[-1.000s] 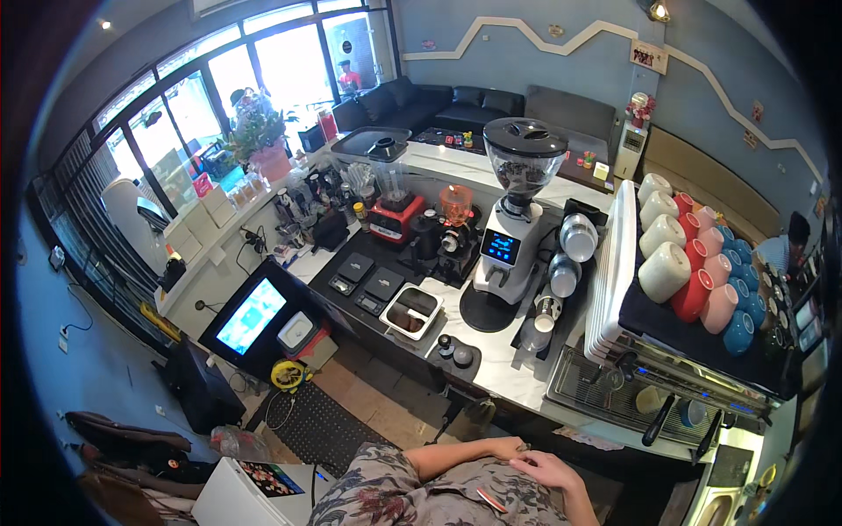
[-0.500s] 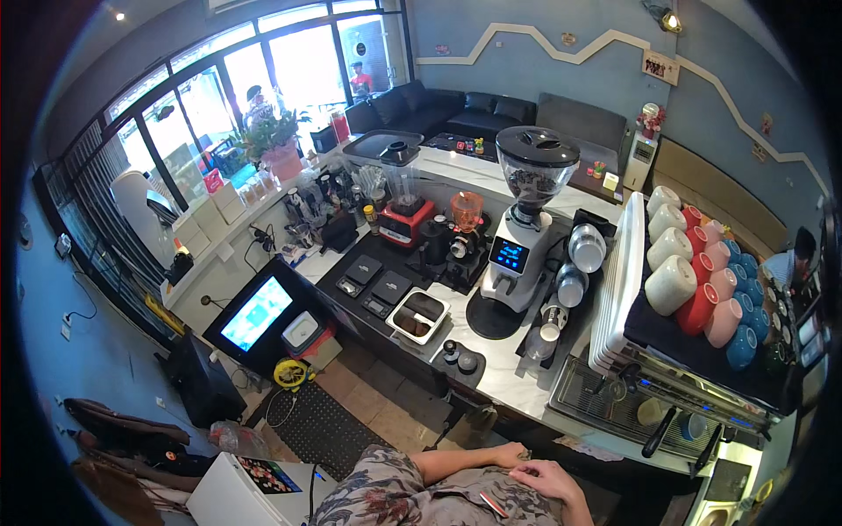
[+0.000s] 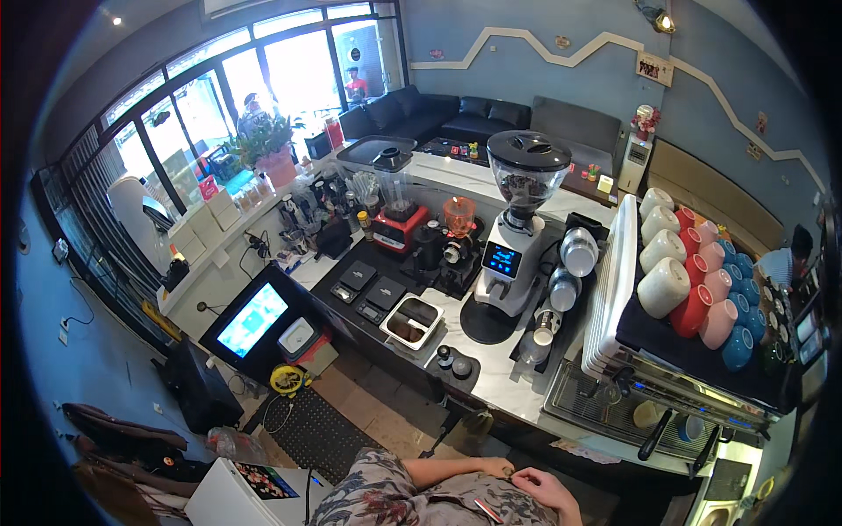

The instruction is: The recorder is grinding coffee beans and tamping them into a portafilter to prepare espresso.

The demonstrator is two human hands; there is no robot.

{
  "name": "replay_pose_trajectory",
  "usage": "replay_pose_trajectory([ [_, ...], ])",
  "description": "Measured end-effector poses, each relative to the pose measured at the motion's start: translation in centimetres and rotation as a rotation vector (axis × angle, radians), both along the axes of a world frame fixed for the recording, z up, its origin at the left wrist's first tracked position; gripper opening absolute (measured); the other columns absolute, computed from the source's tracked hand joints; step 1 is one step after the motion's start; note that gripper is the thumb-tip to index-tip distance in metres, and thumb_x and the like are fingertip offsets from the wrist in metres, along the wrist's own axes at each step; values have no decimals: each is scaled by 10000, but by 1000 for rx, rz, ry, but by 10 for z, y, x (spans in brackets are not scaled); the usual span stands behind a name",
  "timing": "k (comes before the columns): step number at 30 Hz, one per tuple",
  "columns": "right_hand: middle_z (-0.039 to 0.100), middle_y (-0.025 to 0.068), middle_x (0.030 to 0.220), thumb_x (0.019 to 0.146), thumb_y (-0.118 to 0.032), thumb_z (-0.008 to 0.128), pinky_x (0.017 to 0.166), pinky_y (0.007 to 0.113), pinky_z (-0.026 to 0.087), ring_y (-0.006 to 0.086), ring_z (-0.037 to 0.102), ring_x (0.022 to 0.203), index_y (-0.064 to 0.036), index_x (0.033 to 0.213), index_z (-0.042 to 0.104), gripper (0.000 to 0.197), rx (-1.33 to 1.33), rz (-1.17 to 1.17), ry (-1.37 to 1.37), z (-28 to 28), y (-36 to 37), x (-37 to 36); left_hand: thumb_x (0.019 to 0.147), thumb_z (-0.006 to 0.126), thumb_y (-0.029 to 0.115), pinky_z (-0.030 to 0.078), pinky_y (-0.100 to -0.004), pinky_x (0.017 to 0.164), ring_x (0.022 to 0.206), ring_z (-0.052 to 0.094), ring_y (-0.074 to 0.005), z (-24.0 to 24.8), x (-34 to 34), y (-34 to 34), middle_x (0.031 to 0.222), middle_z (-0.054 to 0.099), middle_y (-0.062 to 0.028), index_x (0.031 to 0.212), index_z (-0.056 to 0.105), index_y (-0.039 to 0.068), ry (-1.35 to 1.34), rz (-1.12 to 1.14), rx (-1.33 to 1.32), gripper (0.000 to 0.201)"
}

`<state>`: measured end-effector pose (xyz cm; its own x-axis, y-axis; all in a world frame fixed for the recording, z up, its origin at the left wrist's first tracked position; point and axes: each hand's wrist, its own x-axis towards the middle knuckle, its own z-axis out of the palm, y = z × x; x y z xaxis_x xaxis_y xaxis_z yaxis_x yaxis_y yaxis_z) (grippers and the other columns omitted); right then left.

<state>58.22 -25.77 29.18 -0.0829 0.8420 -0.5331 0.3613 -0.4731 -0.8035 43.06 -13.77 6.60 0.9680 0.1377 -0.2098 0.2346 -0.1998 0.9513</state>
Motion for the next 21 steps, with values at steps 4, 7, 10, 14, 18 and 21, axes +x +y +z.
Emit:
replay_pose_trajectory([
  [4, 676, 40, 957, 954, -354, 581, 729, 250, 484, 111, 617, 811, -43, 1107, 650, 353, -70, -233, 247, -28, -17, 25, 749, 586, 760, 456, -375, 892, 1051, 589, -237, 52, -24, 19, 1162, 631, -206, 1096, 655, 0, 389, 73, -175, 838],
  [7, 664, 60, 980, 977, -380, 535, 755, 277, 495, 151, 613, 821, -44, 1142, 626, 385, -212, -384, 276, -51, -36, 35, 739, 566, 781, 405, -386, 1004, 1170, 548, -253, 54, -35, 36, 1297, 559, -230, 1220, 619, -13, 660, 73, -13, 930],
  [10, 658, 148, 1110, 914, -381, 615, 881, 353, 463, 278, 625, 971, -53, 1248, 584, 469, -335, -49, -322, -101, -65, 47, 841, 556, 657, 416, -353, 966, 1070, 586, -244, 30, -51, 48, 1194, 643, -132, 1243, 627, 70, 602, -140, -57, 715],
  [14, 669, 140, 944, 894, -267, 584, 798, 342, 464, 218, 625, 905, -81, 1077, 636, 266, -151, -30, -162, -167, -117, 53, 930, 477, 561, 439, -386, 892, 994, 601, -284, 26, -57, 36, 1063, 672, -132, 1104, 659, 54, 385, -49, -32, 567],
  [18, 598, 130, 757, 897, -216, 611, 655, 353, 462, 207, 598, 720, -46, 900, 575, 173, 66, -275, -196, -173, -119, 30, 942, 481, 529, 451, -421, 819, 917, 610, -317, 27, -46, 13, 989, 656, -198, 997, 646, 40, 314, 135, 101, 519],
  [21, 523, 104, 650, 947, -256, 594, 563, 324, 413, 177, 467, 572, -53, 834, 548, 237, 335, -501, -395, -173, -114, 15, 911, 526, 534, 489, -425, 843, 967, 645, -335, -6, -45, 4, 1024, 677, -179, 1054, 690, 108, 245, 28, 132, 478],
])
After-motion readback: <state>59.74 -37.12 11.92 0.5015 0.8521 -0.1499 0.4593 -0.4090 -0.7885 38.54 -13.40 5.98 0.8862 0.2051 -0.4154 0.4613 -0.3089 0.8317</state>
